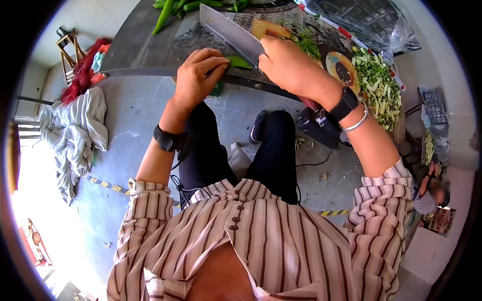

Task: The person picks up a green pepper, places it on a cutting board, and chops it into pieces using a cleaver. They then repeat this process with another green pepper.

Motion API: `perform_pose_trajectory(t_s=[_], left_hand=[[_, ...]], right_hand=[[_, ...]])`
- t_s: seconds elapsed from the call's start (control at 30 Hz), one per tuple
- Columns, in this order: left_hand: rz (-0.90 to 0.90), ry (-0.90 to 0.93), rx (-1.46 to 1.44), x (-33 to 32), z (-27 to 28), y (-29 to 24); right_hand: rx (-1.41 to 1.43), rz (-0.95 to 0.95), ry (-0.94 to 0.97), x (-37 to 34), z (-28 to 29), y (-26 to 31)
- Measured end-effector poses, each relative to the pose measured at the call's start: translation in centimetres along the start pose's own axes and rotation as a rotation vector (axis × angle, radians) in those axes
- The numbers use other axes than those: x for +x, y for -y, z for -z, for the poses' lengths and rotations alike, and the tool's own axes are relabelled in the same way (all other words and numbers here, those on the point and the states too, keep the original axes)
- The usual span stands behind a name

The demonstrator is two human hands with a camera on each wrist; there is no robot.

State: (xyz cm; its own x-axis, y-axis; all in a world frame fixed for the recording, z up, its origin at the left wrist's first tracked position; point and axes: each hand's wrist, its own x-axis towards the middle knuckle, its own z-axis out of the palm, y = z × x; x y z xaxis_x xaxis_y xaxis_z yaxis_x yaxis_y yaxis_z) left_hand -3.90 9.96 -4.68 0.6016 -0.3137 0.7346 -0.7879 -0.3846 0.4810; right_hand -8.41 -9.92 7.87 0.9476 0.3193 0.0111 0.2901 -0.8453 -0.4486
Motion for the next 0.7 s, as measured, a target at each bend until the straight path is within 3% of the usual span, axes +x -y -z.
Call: perform_pose_trajectory(t_s=[0.33, 0.53, 0.6, 0.67, 0.7], left_hand=[[0.019, -0.038, 0.024, -0.2, 0.0, 0.0], [0.024, -0.007, 0.010, -0.2, 0.1, -0.1], [0.014, -0.022, 0.020, -0.2, 0.2, -0.1], [0.044, -0.023, 0.025, -0.3, 0.1, -0.2], [0.039, -0.034, 0.039, -0.5, 0.0, 0.0]], right_hand=[[-0.060, -0.082, 0.098, 0.3, -0.4, 1.0], [-0.080, -0.037, -0.009, 4.5, -2.8, 0.0], [-0.047, 0.038, -0.048, 4.5, -2.5, -0.4], [0.169, -0.139, 0.060, 3.8, -1.7, -0.3], [0.228, -0.118, 0.035, 3.0, -1.5, -0.3]])
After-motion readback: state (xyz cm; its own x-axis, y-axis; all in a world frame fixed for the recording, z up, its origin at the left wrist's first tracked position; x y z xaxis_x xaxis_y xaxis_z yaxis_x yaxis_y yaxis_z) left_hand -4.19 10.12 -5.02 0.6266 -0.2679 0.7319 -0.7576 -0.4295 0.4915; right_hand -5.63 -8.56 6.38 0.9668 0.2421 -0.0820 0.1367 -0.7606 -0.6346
